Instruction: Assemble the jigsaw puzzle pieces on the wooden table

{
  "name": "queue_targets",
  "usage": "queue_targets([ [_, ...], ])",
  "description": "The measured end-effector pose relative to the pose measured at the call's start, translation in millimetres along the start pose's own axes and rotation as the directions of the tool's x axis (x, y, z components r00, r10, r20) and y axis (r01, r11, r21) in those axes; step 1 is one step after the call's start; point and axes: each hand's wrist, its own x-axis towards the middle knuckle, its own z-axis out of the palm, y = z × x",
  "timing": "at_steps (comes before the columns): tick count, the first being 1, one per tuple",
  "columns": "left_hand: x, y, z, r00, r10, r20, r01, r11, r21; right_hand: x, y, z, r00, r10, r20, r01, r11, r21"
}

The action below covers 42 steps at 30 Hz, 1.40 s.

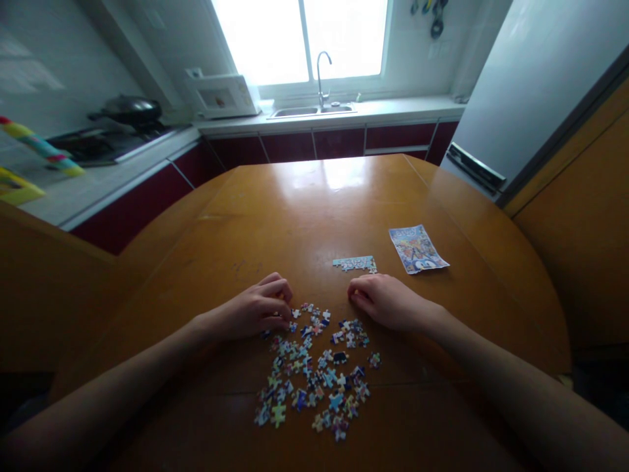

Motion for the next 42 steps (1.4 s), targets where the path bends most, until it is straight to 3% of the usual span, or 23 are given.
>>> queue_targets([
  [4,-1.1,0.4,-1.5,1.000,0.022,-0.002,-0.022,1.000,-0.009,-0.4,-1.2,-0.6,1.000,0.004,-0.001,-0.004,1.000,-0.003],
  [11,-2.3,6.1,-5.3,0.992,0.046,0.120,-0.052,0.997,0.050,-0.3,-1.9,-1.6,1.000,0.006,0.007,-0.006,1.000,-0.005],
  [21,1.9,12.6,-7.2,0.995,0.006,0.098,-0.014,0.996,0.084,-0.3,-3.0,-1.5,1.000,-0.003,-0.010,0.002,1.000,-0.010],
  [29,-2.6,2.8,-13.4,0.997,-0.015,0.080,0.023,0.994,-0.105,-5.5,-8.2,-6.9,1.000,-0.030,0.008,0.030,0.999,-0.015],
  [32,-4.8,-1.2,-15.7,0.998,-0.064,-0.001,0.063,0.984,-0.164,-5.9,-8.1,-12.8,0.996,-0.019,-0.088,0.018,1.000,-0.009],
  [34,-3.8,-2.8,-17.3,0.990,-0.105,-0.097,0.086,0.979,-0.182,-4.0,-5.9,-16.8,0.959,0.022,-0.282,-0.014,0.999,0.030],
  [37,3.9,-3.9,-19.8,0.965,-0.151,-0.216,0.114,0.978,-0.173,0.4,0.6,-22.5,0.820,0.122,-0.559,-0.061,0.990,0.128],
  [39,13.8,-5.1,-20.2,0.945,-0.170,-0.278,0.127,0.978,-0.168,3.3,6.7,-25.5,0.739,0.179,-0.649,-0.078,0.980,0.181],
  [42,34.9,-11.0,-15.8,0.911,-0.227,-0.344,0.167,0.967,-0.194,7.1,16.3,-27.0,0.706,0.206,-0.678,-0.085,0.975,0.207],
])
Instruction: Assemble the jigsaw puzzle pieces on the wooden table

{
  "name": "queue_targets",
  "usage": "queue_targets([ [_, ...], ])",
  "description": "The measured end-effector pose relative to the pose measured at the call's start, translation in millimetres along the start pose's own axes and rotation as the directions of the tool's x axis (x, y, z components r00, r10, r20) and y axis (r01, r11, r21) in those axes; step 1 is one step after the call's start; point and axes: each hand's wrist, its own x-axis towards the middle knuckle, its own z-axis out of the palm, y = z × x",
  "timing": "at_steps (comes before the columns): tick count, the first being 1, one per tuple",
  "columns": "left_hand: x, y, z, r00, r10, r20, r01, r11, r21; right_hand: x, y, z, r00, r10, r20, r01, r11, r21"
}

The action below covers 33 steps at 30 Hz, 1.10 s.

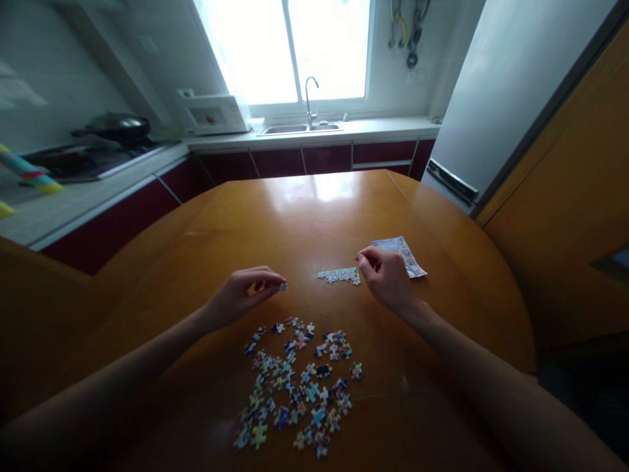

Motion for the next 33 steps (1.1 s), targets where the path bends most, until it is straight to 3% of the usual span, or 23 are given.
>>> queue_targets([
  [3,22.4,-8.6,18.5,0.999,-0.036,-0.041,0.035,0.999,-0.014,1.9,6.8,3.8,1.000,-0.007,0.017,0.007,1.000,-0.006],
  [7,48.8,-20.8,44.9,0.997,-0.003,-0.075,0.000,0.999,-0.036,0.5,11.2,11.0,0.998,-0.007,0.062,0.009,1.000,-0.027],
  [11,59.1,-26.7,59.2,0.998,0.020,-0.067,-0.022,1.000,-0.017,0.1,15.8,17.0,0.994,0.011,0.112,-0.007,0.999,-0.039],
  [21,56.1,-31.5,66.2,0.984,0.170,-0.055,-0.165,0.982,0.093,3.2,26.8,41.5,0.996,0.006,0.090,-0.007,1.000,0.011],
  [28,54.8,-33.1,66.8,0.974,0.219,-0.052,-0.208,0.965,0.162,2.3,26.0,44.8,0.996,-0.010,0.093,0.009,1.000,0.014],
  [33,55.1,-30.2,65.6,0.980,0.198,-0.028,-0.190,0.967,0.169,-0.6,22.8,46.6,0.982,-0.124,0.143,0.133,0.990,-0.052],
])
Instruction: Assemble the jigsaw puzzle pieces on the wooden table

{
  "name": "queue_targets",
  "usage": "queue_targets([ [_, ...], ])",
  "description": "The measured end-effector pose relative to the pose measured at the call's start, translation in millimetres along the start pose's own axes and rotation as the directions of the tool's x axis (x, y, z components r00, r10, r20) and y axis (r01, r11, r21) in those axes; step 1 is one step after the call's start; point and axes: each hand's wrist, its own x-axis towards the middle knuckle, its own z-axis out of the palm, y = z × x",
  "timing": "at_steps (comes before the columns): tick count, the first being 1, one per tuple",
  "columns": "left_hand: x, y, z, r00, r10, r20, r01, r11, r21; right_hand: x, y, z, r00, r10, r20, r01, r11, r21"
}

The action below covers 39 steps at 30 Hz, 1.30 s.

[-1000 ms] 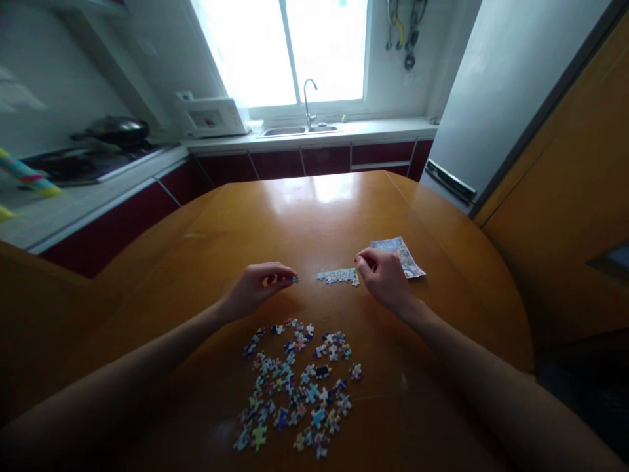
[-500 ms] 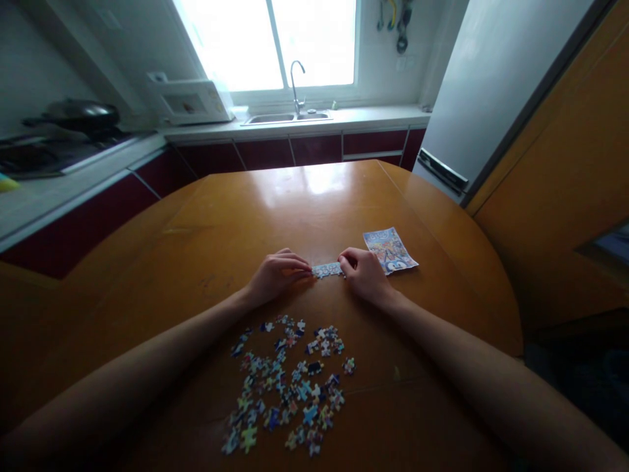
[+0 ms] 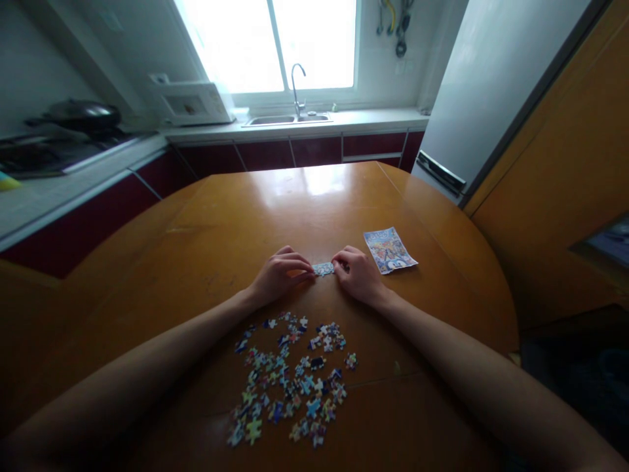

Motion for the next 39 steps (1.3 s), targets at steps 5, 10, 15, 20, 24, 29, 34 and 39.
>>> queue_targets([
  [5,0.6,1.1,-1.0,1.000,0.007,0.021,-0.007,1.000,-0.007,-2.0,-3.6,-0.3,0.993,-0.111,0.044,0.115,0.988,-0.103],
  [10,0.0,1.6,-1.4,0.999,-0.005,0.034,0.004,1.000,0.005,-4.2,-1.9,1.6,0.987,-0.145,0.071,0.153,0.979,-0.132],
  [15,-0.4,0.6,-0.5,0.999,-0.008,0.038,0.007,0.999,0.038,-5.4,1.6,5.1,0.981,-0.174,0.087,0.186,0.971,-0.153],
  [20,-0.7,-0.5,-0.1,0.999,-0.008,0.046,0.006,0.999,0.050,-5.2,3.2,6.2,0.979,-0.181,0.089,0.193,0.969,-0.156],
  [24,-0.6,0.2,-0.6,0.998,-0.022,0.053,0.019,0.999,0.046,-5.6,3.0,6.3,0.980,-0.175,0.097,0.188,0.970,-0.151],
  [29,-1.1,0.7,-1.9,0.998,-0.029,0.053,0.027,0.999,0.028,-5.7,4.3,7.5,0.979,-0.182,0.091,0.194,0.970,-0.145],
  [34,0.5,-0.6,-2.0,0.992,-0.108,-0.068,0.111,0.993,0.030,-5.4,5.1,7.6,0.976,-0.198,0.086,0.208,0.967,-0.144],
  [39,-0.8,-0.4,-1.3,0.991,-0.113,-0.069,0.116,0.993,0.035,-6.3,3.5,6.6,0.969,-0.219,0.112,0.235,0.959,-0.157],
])
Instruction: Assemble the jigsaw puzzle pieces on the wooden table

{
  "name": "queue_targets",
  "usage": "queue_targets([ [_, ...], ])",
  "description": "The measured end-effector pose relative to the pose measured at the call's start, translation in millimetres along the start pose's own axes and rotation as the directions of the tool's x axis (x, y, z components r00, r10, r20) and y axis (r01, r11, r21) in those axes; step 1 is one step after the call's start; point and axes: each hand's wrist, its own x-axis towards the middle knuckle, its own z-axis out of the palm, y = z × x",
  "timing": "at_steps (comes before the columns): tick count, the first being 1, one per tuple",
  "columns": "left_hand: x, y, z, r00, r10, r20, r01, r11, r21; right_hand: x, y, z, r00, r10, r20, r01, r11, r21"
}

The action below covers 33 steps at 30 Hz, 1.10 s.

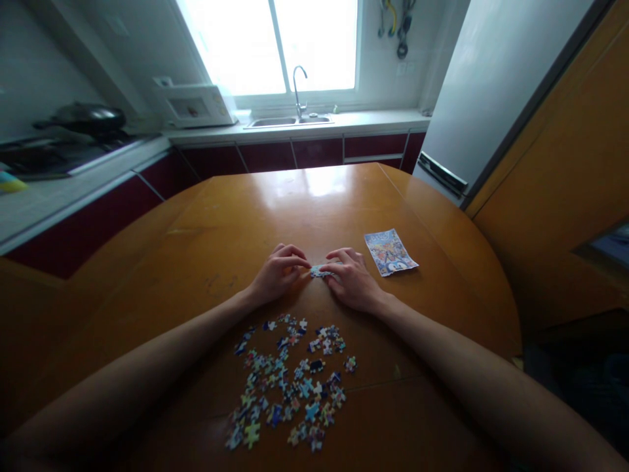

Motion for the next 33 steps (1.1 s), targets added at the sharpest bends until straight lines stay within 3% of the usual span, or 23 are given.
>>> queue_targets([
  [20,-1.5,2.7,-0.9,0.990,0.088,0.108,-0.101,0.988,0.121,-1.0,-9.7,-2.2,0.994,-0.065,0.087,0.081,0.977,-0.199],
  [26,-3.1,4.6,-0.9,0.983,0.062,0.170,-0.087,0.986,0.145,-1.2,-13.7,0.9,0.999,0.008,0.041,-0.004,0.994,-0.109],
  [29,-3.0,4.3,-0.6,0.988,0.050,0.144,-0.068,0.990,0.127,-0.5,-10.3,1.1,0.996,0.077,-0.040,-0.078,0.996,-0.044],
  [33,-2.2,4.2,-1.6,0.995,0.039,0.087,-0.049,0.991,0.121,-0.2,-7.8,0.9,0.995,0.098,-0.014,-0.098,0.995,-0.029],
])
